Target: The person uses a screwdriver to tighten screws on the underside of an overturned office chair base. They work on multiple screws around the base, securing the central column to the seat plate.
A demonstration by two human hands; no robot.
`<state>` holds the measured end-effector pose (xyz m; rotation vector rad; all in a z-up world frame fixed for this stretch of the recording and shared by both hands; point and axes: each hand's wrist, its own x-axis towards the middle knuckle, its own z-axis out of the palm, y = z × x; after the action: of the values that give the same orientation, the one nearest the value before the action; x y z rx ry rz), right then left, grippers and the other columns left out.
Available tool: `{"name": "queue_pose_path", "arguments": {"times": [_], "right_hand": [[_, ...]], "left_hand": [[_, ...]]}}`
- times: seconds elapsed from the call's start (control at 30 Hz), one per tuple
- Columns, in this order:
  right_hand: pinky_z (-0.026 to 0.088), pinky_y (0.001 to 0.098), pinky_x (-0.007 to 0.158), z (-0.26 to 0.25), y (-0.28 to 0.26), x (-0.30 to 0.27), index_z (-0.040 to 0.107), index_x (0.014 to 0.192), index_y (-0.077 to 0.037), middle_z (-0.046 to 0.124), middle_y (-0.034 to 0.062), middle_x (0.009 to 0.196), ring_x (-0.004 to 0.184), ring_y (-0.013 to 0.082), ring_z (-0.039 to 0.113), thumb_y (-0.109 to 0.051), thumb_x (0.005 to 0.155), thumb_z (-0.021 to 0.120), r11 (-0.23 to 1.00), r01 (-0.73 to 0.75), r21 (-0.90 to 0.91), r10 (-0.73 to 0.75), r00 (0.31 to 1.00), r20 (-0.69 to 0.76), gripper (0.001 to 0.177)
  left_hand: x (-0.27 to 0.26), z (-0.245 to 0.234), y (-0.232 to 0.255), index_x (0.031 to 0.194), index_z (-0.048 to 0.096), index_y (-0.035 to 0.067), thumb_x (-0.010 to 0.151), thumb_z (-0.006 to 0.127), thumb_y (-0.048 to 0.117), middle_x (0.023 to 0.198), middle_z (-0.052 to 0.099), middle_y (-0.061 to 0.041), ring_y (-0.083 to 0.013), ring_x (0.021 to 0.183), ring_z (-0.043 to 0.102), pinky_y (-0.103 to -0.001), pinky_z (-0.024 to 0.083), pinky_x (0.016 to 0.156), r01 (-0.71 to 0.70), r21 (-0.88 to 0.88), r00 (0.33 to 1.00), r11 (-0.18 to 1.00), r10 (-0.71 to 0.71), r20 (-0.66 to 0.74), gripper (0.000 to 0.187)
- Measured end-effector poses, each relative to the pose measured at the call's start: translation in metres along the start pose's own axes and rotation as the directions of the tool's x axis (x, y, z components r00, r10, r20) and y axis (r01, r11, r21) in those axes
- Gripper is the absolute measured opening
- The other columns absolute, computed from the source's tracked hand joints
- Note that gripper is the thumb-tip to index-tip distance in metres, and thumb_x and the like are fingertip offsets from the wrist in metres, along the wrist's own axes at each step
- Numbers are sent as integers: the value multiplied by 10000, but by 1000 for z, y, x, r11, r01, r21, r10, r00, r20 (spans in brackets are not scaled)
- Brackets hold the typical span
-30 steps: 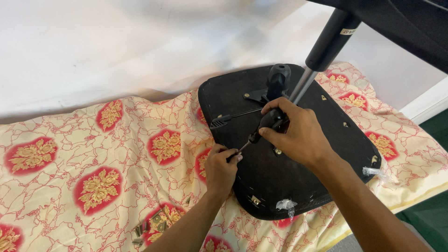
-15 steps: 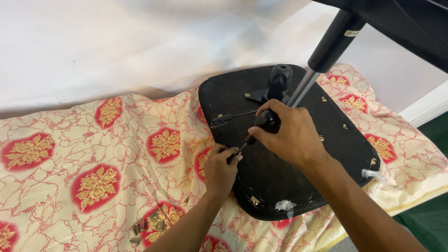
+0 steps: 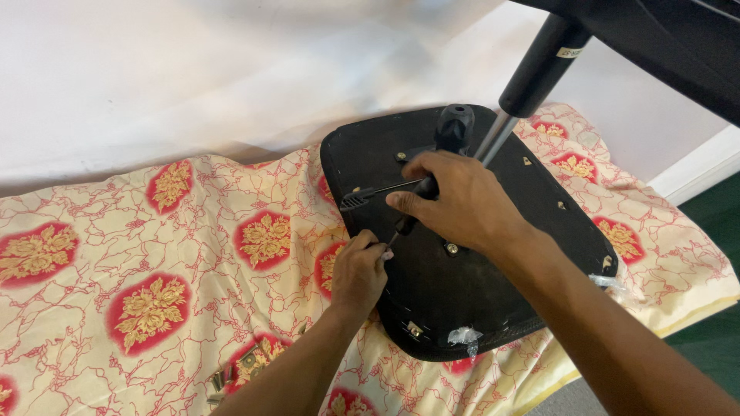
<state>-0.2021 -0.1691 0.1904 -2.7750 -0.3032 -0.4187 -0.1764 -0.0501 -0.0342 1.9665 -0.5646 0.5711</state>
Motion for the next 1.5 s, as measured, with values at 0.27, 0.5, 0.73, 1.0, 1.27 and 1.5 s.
{"name": "queue_pose_path", "arguments": {"times": [0.27, 0.5, 0.73, 1.0, 1.27, 1.5], "right_hand": [[558, 340, 707, 1, 10, -5, 703, 1038, -86, 747, 84, 948, 843, 223, 758, 102, 730, 731, 952, 175, 253, -200, 977, 79, 362], [568, 322, 666, 5, 10, -2, 717, 989, -86, 769, 87, 860, 779, 185, 775, 112, 728, 712, 945, 61, 321, -98, 990, 103, 327], [539, 334, 623, 7, 4, -1, 724, 1009, -92, 760, 87, 784, 683, 198, 743, -2, 725, 813, 982, -16, 191, -1, 996, 91, 310], [575, 342, 616, 7, 13, -8, 700, 989, -64, 744, 115, 741, 628, 230, 742, -227, 782, 863, 993, -115, 29, 114, 993, 33, 310], [564, 393, 542, 24, 2, -16, 685, 869, -7, 650, 147, 572, 519, 319, 695, -352, 817, 848, 991, -122, -55, 116, 988, -103, 385], [571, 439, 642, 16, -6, -13, 686, 893, -6, 689, 178, 651, 643, 339, 719, -439, 872, 808, 951, -296, -92, 300, 954, 28, 451]], "left_hand": [[-7, -8, 0, 1028, 759, 39, 859, 717, 6, 960, 648, -102, -307, 845, 670, -424, 533, 728, 20, -25, 1000, 999, -20, -4, 177], [-10, -20, 9, 1271, 662, 74, 824, 686, -30, 1000, 639, -118, -315, 880, 686, -416, 549, 740, 205, -105, 979, 973, -201, 41, 460], [-9, -25, 11, 1200, 704, 76, 814, 629, -71, 983, 659, -92, -266, 802, 702, -376, 562, 708, 286, -135, 958, 949, -286, 16, 420], [-5, -17, 13, 924, 779, 64, 795, 806, 123, 918, 663, -72, -243, 724, 681, -367, 541, 659, 315, -84, 949, 945, -314, 28, 145], [-7, -1, 0, 858, 796, 71, 817, 815, 138, 885, 664, -53, -270, 768, 676, -412, 519, 691, 152, 1, 987, 988, -152, -55, 81], [-4, -9, 2, 904, 794, 79, 821, 807, 153, 934, 663, -58, -281, 808, 677, -416, 523, 724, 165, 31, 986, 986, -166, 35, 112]]}}
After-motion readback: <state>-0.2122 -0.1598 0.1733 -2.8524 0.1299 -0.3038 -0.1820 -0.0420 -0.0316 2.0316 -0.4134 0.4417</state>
